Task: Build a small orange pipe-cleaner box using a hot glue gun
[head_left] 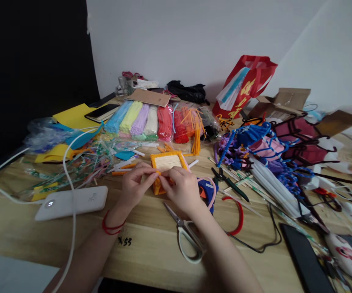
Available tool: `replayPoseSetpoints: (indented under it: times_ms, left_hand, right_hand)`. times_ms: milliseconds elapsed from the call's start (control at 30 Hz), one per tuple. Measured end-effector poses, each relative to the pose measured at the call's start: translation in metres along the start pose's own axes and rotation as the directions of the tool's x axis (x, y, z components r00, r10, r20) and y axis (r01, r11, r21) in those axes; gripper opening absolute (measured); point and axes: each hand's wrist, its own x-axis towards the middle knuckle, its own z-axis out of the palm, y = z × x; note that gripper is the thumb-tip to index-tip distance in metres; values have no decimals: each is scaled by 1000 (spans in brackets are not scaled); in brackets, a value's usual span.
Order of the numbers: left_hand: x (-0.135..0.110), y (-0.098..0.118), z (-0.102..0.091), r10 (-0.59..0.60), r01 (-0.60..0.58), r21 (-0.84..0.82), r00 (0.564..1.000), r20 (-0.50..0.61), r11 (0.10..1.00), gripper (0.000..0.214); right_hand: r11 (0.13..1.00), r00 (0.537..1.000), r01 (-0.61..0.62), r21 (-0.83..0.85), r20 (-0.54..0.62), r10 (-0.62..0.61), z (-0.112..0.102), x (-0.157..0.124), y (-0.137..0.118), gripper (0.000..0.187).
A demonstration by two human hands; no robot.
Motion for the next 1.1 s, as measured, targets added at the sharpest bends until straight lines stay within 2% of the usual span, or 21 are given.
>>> replayPoseSetpoints:
  times_ms: [233,400,633,867,1100]
  left_hand:
    - [0,-3,2,-101,99,-104,995,-14,990,5]
    - [1,-4,3,-153,152,-168,988,4,974,5]
    - [1,-2,3,-205,207,-126,978,28,970,8]
    - [1,-6,3,-220,224,-144,975,43,964,11]
    - [1,-5,4,-222,227,-176,974,48,958,14]
  right_hand:
    - [974,996,-76,212,63,64,-10,2,0,10]
    - [969,993,-113,219,46,106,-9,3,-3,11]
    - [946,978,-206,251,59,198,-5,2,-5,14]
    - [972,984,-174,157,69,165,-4,2,-6,13]
    - [996,993,-86,25,82,84,-6,2,-8,19]
